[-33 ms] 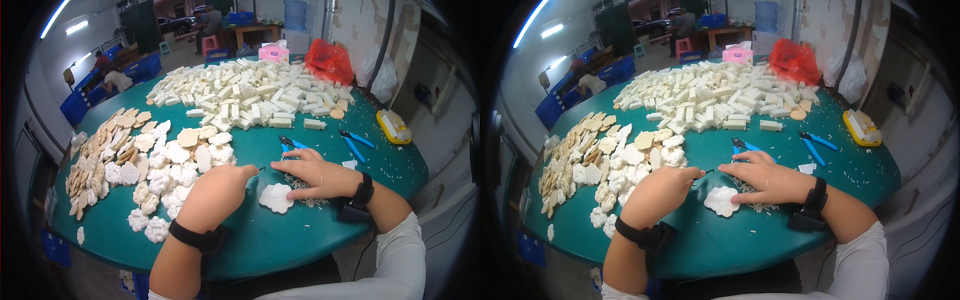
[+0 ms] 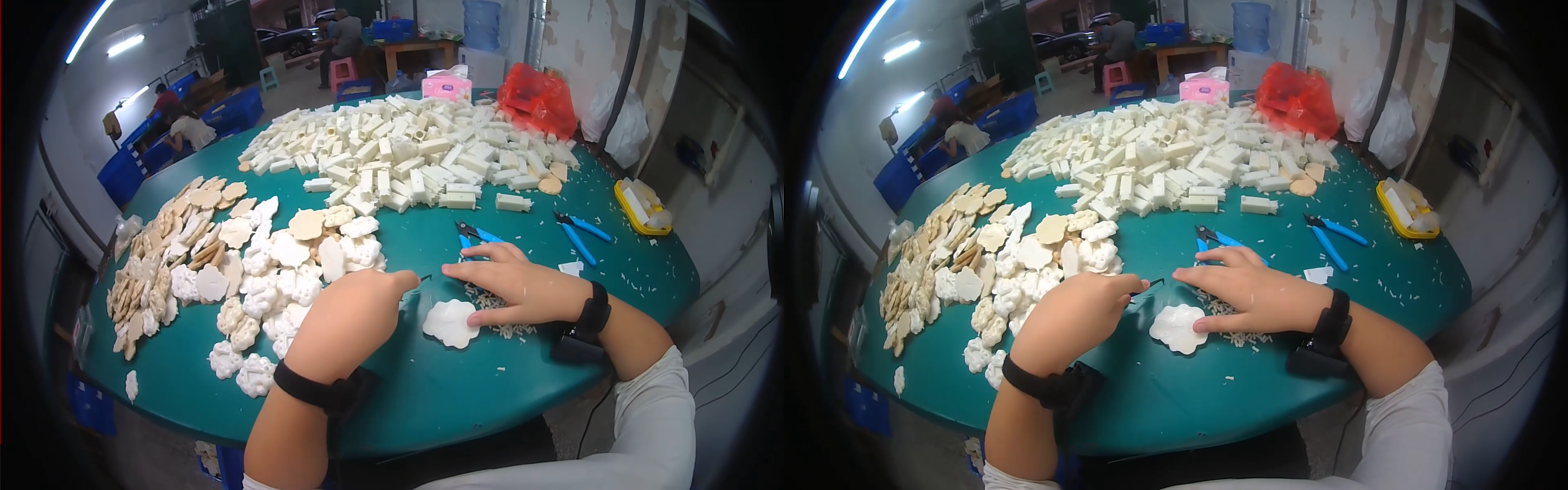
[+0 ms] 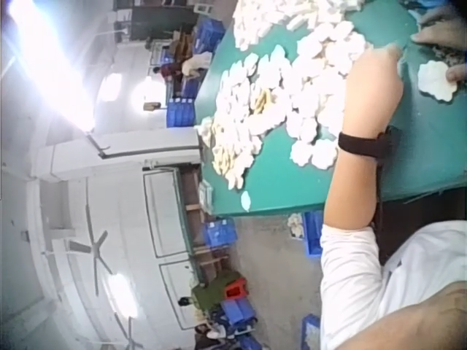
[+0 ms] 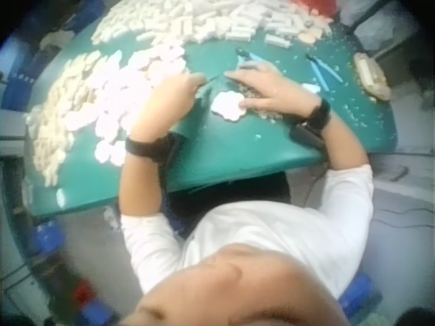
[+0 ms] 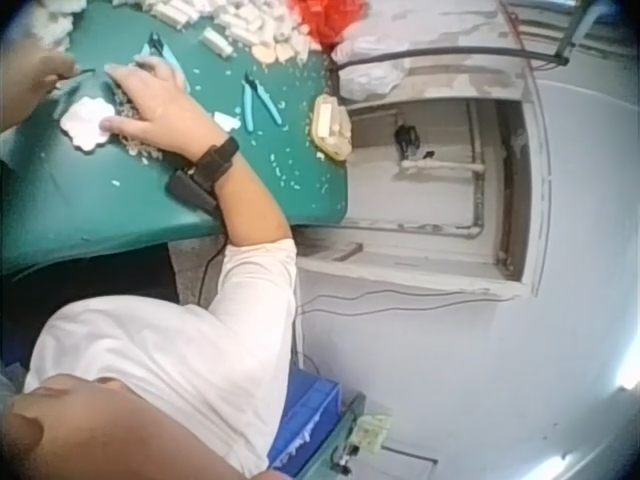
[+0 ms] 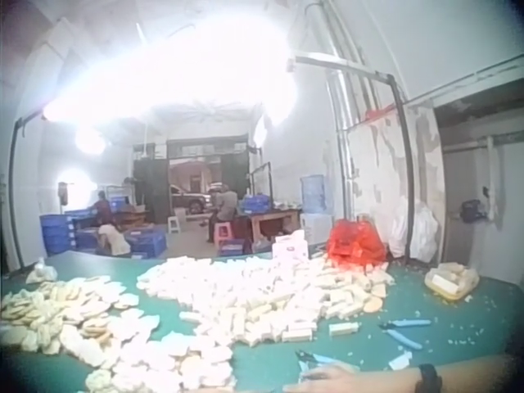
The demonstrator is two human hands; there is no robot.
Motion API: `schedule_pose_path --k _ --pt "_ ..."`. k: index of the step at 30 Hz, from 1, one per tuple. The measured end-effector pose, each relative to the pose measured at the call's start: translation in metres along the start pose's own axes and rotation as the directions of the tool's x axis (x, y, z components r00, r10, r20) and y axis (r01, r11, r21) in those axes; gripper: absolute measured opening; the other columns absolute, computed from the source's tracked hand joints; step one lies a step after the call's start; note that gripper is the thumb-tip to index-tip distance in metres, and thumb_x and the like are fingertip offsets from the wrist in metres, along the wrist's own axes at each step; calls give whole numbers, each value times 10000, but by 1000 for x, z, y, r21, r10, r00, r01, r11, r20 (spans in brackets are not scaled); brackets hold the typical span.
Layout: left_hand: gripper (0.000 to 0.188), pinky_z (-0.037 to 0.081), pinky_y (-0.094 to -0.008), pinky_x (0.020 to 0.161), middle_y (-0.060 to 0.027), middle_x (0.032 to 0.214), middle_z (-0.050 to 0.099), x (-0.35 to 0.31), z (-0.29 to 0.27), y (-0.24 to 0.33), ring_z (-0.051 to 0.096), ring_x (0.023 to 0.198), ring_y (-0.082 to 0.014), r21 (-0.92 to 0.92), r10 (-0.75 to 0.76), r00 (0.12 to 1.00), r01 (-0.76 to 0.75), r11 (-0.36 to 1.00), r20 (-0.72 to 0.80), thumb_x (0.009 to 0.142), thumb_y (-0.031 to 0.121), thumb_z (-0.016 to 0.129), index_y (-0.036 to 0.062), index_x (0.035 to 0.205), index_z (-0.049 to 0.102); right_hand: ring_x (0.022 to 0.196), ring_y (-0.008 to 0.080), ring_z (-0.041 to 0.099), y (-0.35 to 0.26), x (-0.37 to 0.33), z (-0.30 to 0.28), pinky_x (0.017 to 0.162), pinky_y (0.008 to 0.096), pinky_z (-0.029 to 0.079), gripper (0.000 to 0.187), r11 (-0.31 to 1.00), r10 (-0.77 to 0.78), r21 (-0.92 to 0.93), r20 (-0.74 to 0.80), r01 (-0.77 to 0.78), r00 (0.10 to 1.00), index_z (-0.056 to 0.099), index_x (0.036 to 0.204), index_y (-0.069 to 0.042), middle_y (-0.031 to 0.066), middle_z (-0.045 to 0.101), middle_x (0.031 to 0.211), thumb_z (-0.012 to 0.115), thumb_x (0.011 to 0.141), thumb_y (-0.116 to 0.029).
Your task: Trim excess material from foam molded parts using pliers and a small knife.
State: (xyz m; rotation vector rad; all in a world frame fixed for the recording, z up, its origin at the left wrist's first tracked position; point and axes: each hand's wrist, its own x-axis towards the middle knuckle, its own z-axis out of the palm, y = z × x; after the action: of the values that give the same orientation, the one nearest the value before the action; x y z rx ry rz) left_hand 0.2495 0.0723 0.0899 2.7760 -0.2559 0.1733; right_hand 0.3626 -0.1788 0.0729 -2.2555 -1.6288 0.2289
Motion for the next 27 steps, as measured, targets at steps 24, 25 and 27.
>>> schedule_pose_path --k 24,25,27 --pt "212 544 -442 684 -174 803 698 2 -5 -2 689 763 -356 94 9 1000 -9 996 0 920 98 612 119 1093 732 1444 361 343 4 -2 6 1206 557 171 578 997 -42 -72 -8 41 999 569 1387 -79 131 479 1519 612 974 -481" --pt "212 544 -442 684 -174 803 698 2 -6 -1 689 763 -356 96 8 1000 -9 995 2 920 98 612 119 1093 732 1444 361 343 3 -2 6 1206 557 171 578 997 -42 -71 -10 41 999 569 1387 -79 131 479 1519 612 974 -481" --pt "201 543 -446 698 -173 824 705 0 -10 1 688 779 -358 49 -29 999 27 998 34 923 95 606 117 1079 732 1436 342 363 2 -3 4 1208 503 203 576 995 -46 -89 -26 44 999 588 1355 -55 137 520 1471 593 976 -488"
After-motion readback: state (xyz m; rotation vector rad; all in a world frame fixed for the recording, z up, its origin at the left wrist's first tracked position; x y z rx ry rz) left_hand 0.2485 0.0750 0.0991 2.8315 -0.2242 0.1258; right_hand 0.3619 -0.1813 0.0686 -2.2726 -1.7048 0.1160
